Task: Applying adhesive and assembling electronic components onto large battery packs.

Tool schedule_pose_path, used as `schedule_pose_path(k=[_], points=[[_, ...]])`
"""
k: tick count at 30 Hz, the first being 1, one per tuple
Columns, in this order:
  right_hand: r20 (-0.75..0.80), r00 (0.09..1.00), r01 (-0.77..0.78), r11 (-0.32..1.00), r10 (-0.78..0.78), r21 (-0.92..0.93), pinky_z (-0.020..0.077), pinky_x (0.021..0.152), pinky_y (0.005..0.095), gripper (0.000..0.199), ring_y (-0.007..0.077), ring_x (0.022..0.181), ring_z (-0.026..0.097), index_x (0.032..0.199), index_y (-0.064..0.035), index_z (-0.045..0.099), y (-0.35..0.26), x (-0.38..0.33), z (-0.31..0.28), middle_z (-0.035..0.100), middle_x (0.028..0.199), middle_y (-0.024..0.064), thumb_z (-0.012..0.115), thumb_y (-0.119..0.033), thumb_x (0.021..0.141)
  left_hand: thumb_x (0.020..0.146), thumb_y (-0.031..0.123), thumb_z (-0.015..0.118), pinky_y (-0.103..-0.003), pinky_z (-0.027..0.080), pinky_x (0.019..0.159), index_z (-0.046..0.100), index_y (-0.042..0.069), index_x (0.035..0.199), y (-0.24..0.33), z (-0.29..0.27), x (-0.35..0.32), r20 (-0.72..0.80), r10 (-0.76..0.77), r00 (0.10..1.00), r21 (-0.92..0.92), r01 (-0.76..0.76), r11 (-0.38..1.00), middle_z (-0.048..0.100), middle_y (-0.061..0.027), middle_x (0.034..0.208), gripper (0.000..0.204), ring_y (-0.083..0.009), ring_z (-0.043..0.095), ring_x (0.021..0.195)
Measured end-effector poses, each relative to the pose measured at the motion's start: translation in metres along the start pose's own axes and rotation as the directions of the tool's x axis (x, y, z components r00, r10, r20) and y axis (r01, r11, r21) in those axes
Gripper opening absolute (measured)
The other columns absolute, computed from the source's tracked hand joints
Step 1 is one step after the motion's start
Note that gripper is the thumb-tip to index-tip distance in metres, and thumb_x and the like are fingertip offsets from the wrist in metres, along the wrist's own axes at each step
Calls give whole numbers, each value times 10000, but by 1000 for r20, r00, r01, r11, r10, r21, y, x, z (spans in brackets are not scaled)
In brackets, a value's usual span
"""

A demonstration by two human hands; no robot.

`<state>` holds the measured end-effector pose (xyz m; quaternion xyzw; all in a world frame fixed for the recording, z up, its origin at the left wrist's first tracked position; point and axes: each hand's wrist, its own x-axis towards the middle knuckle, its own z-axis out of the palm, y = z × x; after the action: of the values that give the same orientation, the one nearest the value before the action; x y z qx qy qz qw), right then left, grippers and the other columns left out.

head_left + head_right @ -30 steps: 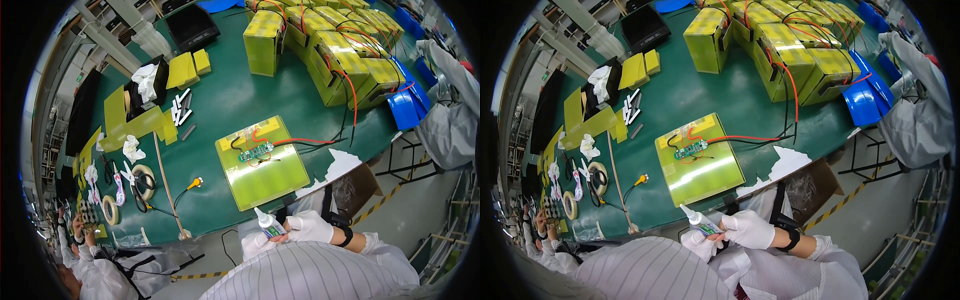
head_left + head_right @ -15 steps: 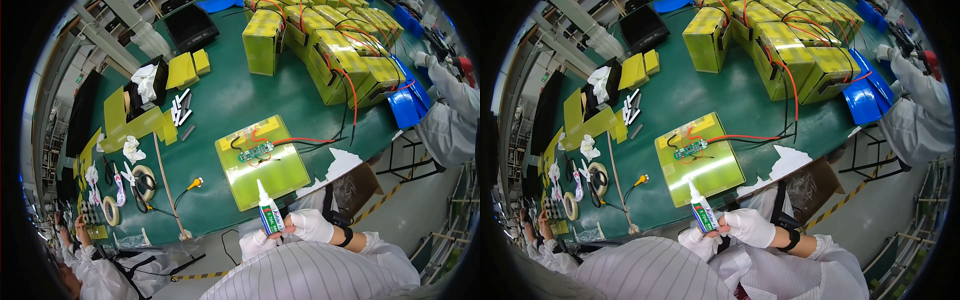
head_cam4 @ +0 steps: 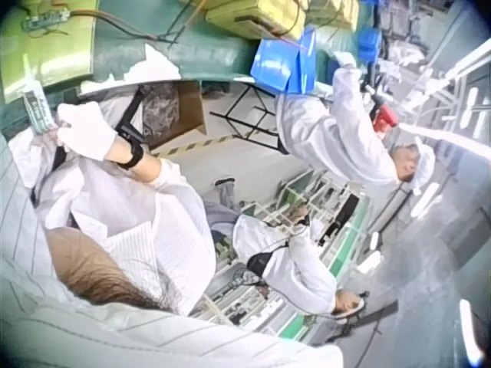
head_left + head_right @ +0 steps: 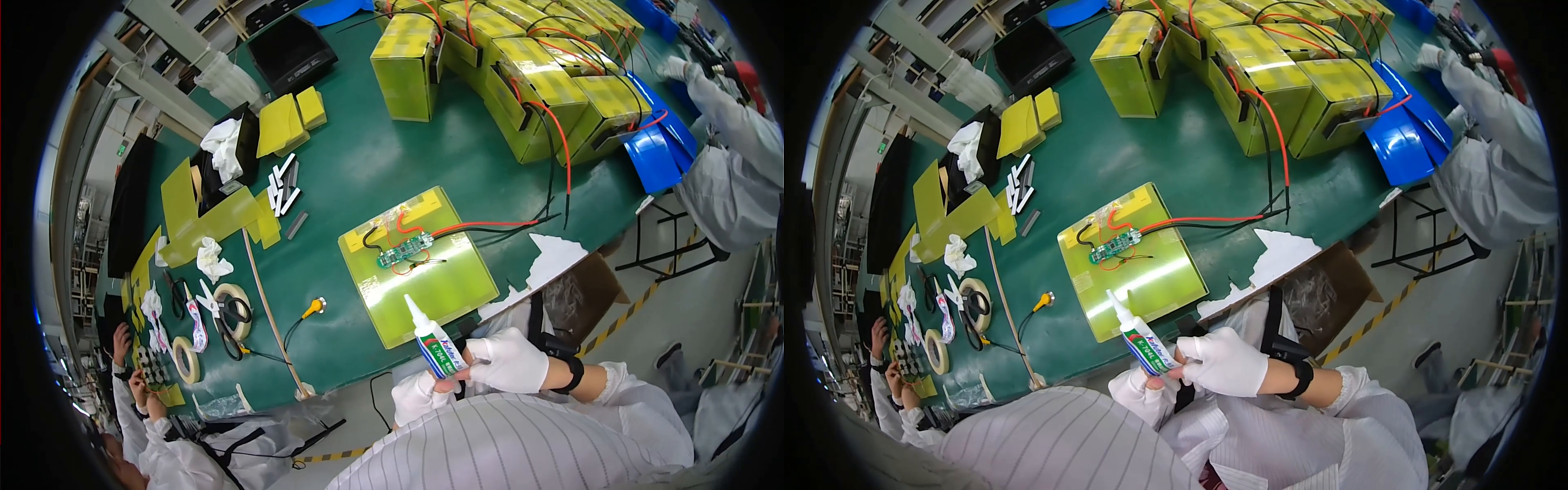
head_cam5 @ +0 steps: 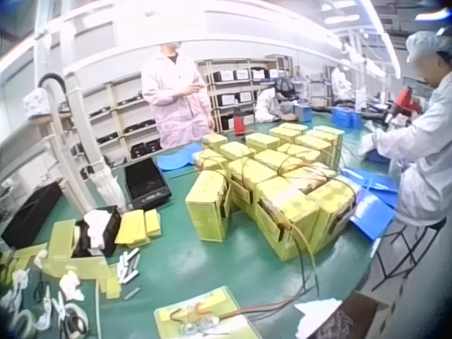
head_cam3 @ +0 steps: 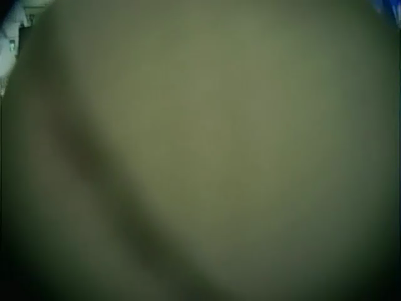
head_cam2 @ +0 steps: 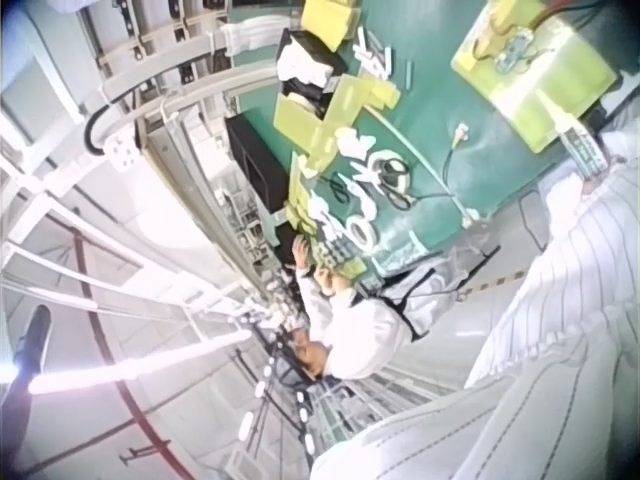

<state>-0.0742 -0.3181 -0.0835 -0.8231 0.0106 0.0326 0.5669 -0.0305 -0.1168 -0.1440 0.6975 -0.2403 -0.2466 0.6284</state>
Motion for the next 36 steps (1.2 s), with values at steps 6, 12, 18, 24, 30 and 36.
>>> schedule_pose_path(k=[6, 12, 18, 24, 30, 36], points=[[54, 998, 13, 997, -18, 79, 512, 547, 340, 137, 262, 600, 664, 823, -4, 596, -1, 7, -16, 643, 674, 137, 639, -128, 860, 832, 17, 719, -270, 521, 596, 654, -9, 1053, 20, 3, 5, -23, -77, 997, 67, 79, 995, 680, -76, 832, 231, -142, 644, 704], [78, 956, 291, 951, -284, -102, 503, 546, 371, 120, 300, 606, 631, 811, -44, 606, 1, 13, -27, 590, 645, 124, 636, -150, 857, 830, 34, 730, -292, 552, 582, 630, -58, 1044, 26, 9, 2, -9, -251, 968, -13, 251, 968, 675, -117, 809, 254, -178, 656, 693], [45, 975, 221, 956, -216, -194, 500, 599, 353, 99, 273, 666, 633, 825, -60, 643, 0, 13, -27, 621, 719, 99, 672, -154, 830, 834, 31, 727, -285, 538, 532, 630, -52, 1020, 13, 10, 6, 38, -70, 997, -305, 78, 949, 670, -118, 768, 225, -179, 649, 630], [-32, 976, 215, 977, -215, 1, 524, 633, 368, 121, 296, 718, 662, 908, -35, 626, 3, 15, -19, 670, 794, 120, 613, -152, 879, 800, 3, 745, -257, 505, 500, 631, -73, 991, 12, 20, 2, -145, -71, 987, -235, 36, 971, 673, -134, 747, 235, -180, 648, 588], [-61, 983, 175, 983, -171, 64, 531, 650, 365, 119, 290, 737, 671, 905, -24, 614, 3, 17, -14, 680, 815, 117, 592, -140, 894, 775, 32, 781, -261, 499, 507, 646, -82, 924, 10, 22, 2, -211, -14, 977, -90, -5, 996, 666, -115, 698, 231, -162, 641, 581], [-48, 987, 157, 987, -155, 37, 540, 669, 364, 125, 287, 751, 677, 898, -21, 600, 6, 17, -13, 685, 830, 113, 579, -144, 898, 729, 75, 834, -254, 480, 527, 673, -50, 893, 42, 33, 14, -298, -18, 955, -41, 6, 999, 670, -77, 696, 261, -136, 625, 577]])
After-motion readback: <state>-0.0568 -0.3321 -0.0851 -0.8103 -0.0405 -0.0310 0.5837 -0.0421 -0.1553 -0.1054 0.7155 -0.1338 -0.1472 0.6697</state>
